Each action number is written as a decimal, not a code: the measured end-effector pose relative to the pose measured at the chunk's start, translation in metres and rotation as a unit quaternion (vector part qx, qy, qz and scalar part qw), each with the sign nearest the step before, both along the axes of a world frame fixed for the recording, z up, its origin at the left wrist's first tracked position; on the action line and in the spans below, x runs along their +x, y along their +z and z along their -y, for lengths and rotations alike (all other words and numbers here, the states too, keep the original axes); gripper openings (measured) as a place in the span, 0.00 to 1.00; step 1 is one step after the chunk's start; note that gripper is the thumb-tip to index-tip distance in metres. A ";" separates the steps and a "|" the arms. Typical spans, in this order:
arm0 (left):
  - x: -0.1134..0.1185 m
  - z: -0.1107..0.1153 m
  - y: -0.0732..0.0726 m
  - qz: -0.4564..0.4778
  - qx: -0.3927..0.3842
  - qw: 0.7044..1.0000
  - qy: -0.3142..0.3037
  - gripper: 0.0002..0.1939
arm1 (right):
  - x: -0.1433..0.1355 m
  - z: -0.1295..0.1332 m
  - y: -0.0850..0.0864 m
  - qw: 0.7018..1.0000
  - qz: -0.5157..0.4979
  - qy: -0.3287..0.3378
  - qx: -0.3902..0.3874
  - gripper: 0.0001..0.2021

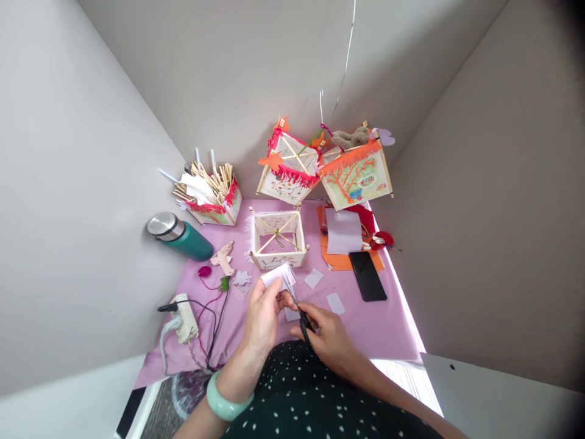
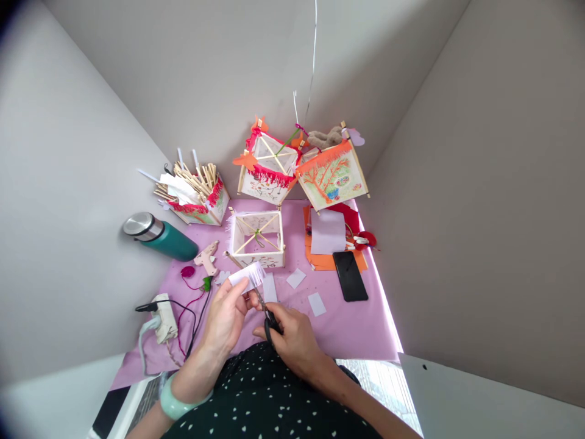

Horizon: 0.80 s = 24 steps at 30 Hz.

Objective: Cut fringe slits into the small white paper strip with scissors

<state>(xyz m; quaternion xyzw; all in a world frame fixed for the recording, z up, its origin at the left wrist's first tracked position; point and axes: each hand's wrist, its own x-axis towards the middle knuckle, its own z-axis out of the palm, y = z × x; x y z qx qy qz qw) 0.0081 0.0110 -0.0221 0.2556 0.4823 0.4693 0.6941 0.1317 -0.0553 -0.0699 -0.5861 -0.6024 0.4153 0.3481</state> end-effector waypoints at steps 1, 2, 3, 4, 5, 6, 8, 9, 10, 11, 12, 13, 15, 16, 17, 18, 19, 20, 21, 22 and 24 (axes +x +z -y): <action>0.000 0.000 -0.001 0.001 -0.003 1.000 -0.002 0.14 | 0.000 0.000 0.000 1.000 0.002 -0.001 0.001 0.16; 0.000 0.000 -0.002 0.002 -0.005 1.000 -0.005 0.14 | 0.000 0.000 0.000 1.000 0.002 -0.002 0.002 0.15; -0.001 0.000 -0.003 0.003 -0.008 1.000 -0.008 0.14 | 0.000 0.000 0.000 1.000 0.002 -0.004 0.005 0.15; -0.001 0.000 -0.004 0.003 -0.011 1.000 -0.011 0.15 | -0.001 0.000 0.000 1.000 0.001 -0.005 0.007 0.15; -0.001 0.000 -0.006 0.004 -0.012 1.000 -0.012 0.15 | -0.001 0.000 -0.001 1.000 -0.001 -0.007 0.010 0.15; -0.001 0.001 -0.007 0.004 -0.012 1.000 -0.013 0.15 | -0.001 0.000 -0.001 1.000 -0.002 -0.008 0.013 0.15; -0.001 0.001 -0.008 0.005 -0.011 1.000 -0.014 0.15 | -0.001 0.000 -0.003 1.000 -0.001 -0.009 0.019 0.15; -0.001 0.001 -0.008 0.004 -0.009 1.000 -0.015 0.15 | -0.001 0.000 -0.003 1.000 0.001 -0.009 0.022 0.15; -0.001 0.001 -0.007 0.004 -0.008 1.000 -0.015 0.15 | -0.001 0.000 -0.004 1.000 0.002 -0.010 0.024 0.15; -0.001 0.001 -0.007 0.004 -0.008 1.000 -0.016 0.15 | -0.001 0.000 -0.004 1.000 0.004 -0.010 0.024 0.15; -0.001 0.001 -0.007 0.003 -0.008 1.000 -0.016 0.15 | -0.001 0.000 -0.005 1.000 0.005 -0.010 0.023 0.15; -0.001 0.001 -0.007 0.002 -0.009 1.000 -0.016 0.14 | -0.001 0.000 -0.005 1.000 0.005 -0.010 0.023 0.15; -0.001 0.002 -0.006 0.001 -0.011 1.000 -0.015 0.14 | -0.001 0.000 -0.004 1.000 0.004 -0.010 0.019 0.15; -0.001 0.002 -0.006 0.001 -0.011 1.000 -0.014 0.14 | -0.002 0.000 -0.004 1.000 0.003 -0.011 0.018 0.15; -0.001 0.002 -0.007 0.002 -0.012 1.000 -0.013 0.15 | -0.002 0.000 -0.003 1.000 0.002 -0.012 0.017 0.15; -0.001 0.002 -0.007 0.003 -0.012 1.000 -0.012 0.15 | -0.002 -0.001 -0.003 1.000 0.002 -0.014 0.017 0.15; 0.000 0.002 -0.007 0.004 -0.012 1.000 -0.012 0.15 | -0.002 -0.001 -0.002 1.000 0.003 -0.014 0.017 0.15; 0.000 0.002 -0.007 0.005 -0.011 1.000 -0.013 0.15 | -0.002 -0.001 -0.002 1.000 0.003 -0.014 0.017 0.15; 0.000 0.002 -0.008 0.005 -0.011 1.000 -0.014 0.14 | -0.002 -0.001 -0.001 1.000 0.003 -0.013 0.016 0.14; 0.000 0.002 -0.008 0.004 -0.012 1.000 -0.014 0.14 | -0.002 -0.001 -0.001 1.000 0.004 -0.012 0.014 0.14; -0.001 0.002 -0.007 0.002 -0.013 1.000 -0.016 0.14 | -0.002 0.000 -0.001 1.000 0.004 -0.012 0.009 0.14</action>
